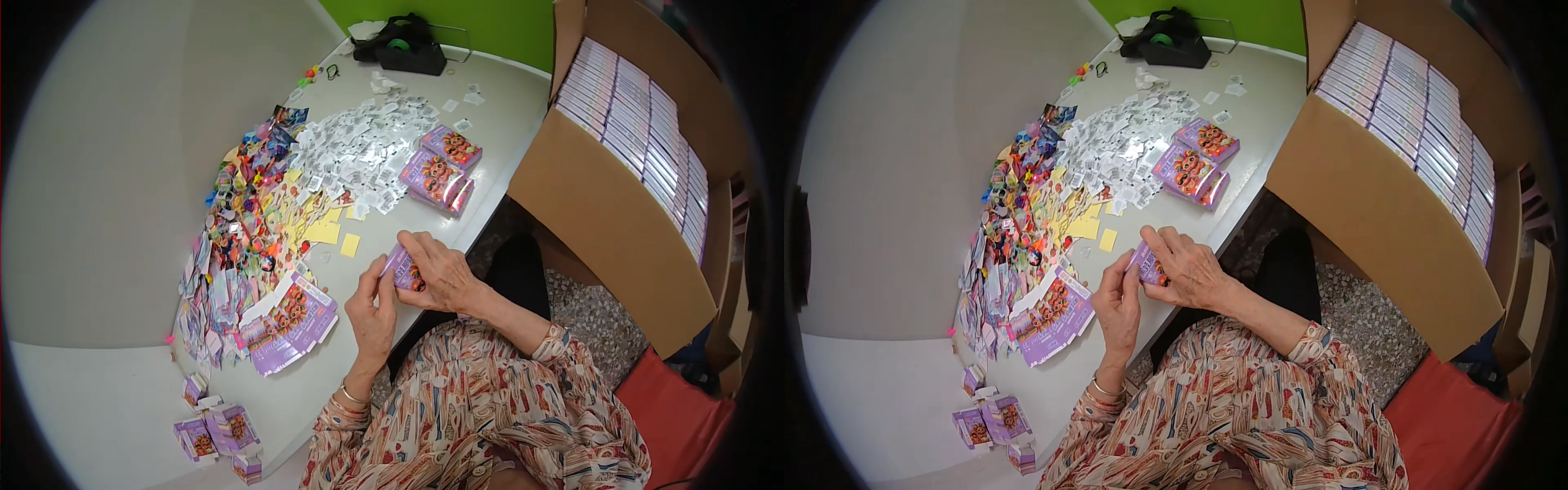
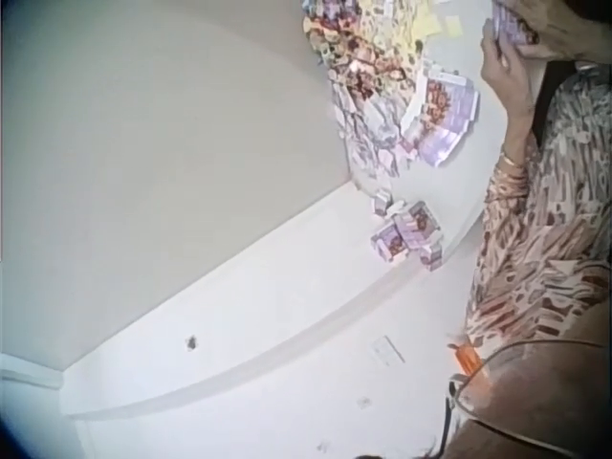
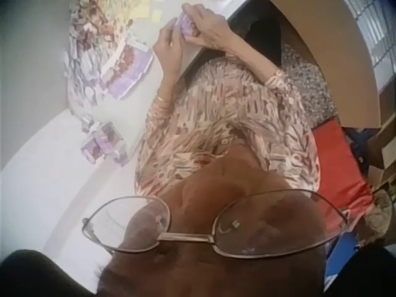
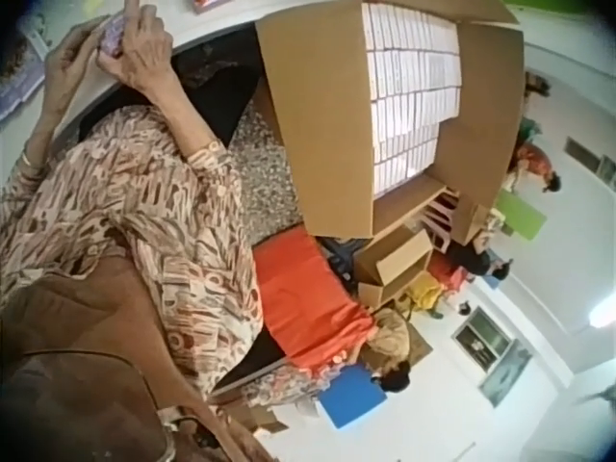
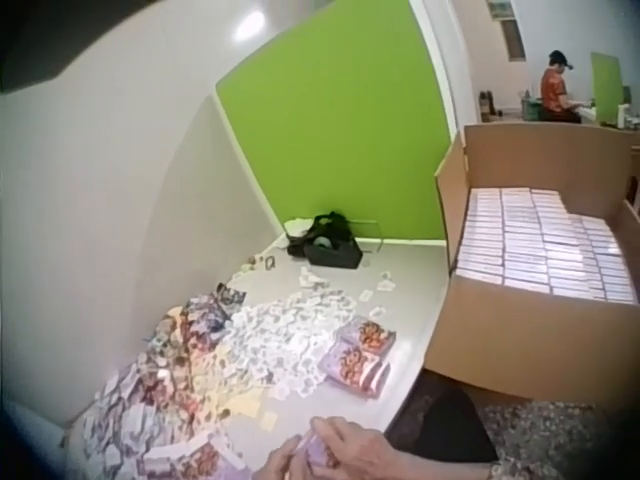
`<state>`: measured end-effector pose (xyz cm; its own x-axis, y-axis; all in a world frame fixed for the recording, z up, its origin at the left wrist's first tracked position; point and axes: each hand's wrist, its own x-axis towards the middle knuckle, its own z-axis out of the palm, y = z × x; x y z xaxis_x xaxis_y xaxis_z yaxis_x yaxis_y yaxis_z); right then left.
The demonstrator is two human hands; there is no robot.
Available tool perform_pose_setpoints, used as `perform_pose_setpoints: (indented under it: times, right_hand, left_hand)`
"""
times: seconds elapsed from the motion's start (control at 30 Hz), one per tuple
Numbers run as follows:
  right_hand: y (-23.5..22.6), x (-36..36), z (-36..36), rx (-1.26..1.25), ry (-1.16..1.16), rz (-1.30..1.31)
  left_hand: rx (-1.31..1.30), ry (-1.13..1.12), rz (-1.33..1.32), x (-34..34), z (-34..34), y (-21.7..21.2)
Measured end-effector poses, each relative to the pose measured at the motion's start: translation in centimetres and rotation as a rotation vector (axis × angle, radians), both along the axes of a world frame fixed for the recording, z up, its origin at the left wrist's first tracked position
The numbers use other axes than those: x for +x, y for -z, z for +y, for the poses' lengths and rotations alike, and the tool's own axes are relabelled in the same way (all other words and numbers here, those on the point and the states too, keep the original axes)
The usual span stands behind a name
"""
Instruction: Packing individual snack packets into small cardboard boxes.
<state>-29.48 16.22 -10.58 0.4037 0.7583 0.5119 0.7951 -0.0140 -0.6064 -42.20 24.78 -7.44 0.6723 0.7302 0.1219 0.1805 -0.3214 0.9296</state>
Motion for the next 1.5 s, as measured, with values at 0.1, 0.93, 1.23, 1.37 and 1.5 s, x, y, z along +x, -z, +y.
perform_pose_setpoints:
  times: [0.1,0.93,1.23,1.37,1.5]
  right_hand:
    - [0.3,-0.2,-0.1,0.006,0.026,0.000]
    - [-3.5,3.9,-0.5,0.096,0.242,-0.045]
    - [-3.3,4.1,-1.1,0.032,0.174,0.093]
    - [-3.5,3.8,-1.4,-0.002,0.177,0.033]
    - [-3.8,3.5,-1.6,-0.110,0.176,0.057]
  left_hand:
    - [0.226,-0.031,0.044,0.3,-0.8,0.5]
    - [0.052,0.057,-0.170,6.4,0.3,-1.5]
    - [-0.562,0.257,-0.285,5.8,2.1,-2.4]
    - [-0.544,0.258,-0.280,5.5,2.0,-2.6]
    - [-0.619,0.259,-0.279,5.3,2.0,-2.6]
